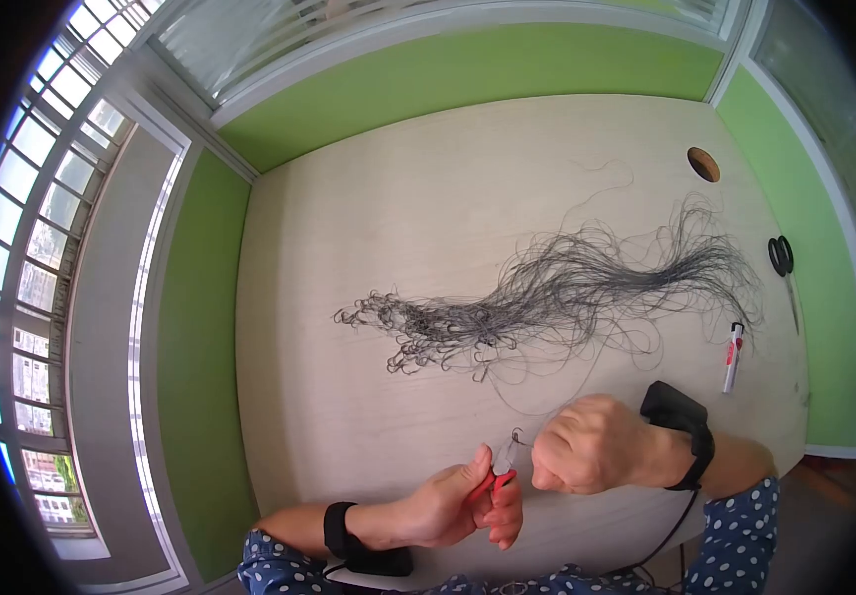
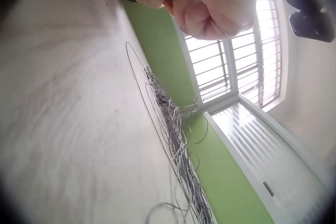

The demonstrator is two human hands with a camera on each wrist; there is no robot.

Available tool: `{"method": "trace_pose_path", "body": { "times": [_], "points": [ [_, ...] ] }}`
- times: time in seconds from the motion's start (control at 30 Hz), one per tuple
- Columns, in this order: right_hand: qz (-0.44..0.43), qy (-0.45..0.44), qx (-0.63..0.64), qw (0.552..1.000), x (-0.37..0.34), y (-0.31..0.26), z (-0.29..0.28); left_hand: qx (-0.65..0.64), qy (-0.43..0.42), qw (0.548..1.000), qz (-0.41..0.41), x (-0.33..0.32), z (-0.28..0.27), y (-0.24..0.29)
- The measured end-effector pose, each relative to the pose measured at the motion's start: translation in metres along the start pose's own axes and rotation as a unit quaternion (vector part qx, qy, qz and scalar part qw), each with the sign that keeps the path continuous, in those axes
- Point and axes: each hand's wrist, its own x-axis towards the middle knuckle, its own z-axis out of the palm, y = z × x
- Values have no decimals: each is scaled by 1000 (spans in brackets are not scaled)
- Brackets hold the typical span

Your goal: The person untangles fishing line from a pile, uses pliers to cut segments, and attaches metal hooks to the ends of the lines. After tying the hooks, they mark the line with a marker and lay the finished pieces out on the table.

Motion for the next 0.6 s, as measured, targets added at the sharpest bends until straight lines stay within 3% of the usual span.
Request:
{"method": "trace_pose_path", "body": {
  "times": [0.4, 0.47, 0.6],
  "points": [
    [7, 23, -47, 999, 1, -3, 4, 3, -1, 1000, 13, -2, -2, 4],
    [14, 28, -69, 997, 2, -4, 5, 65, 66, 995, 20, 2, -1, 7],
    [28, -61, -137, 988, -3, -4, 12, 85, 102, 991, 8, 8, -9, 7]
  ]
}}
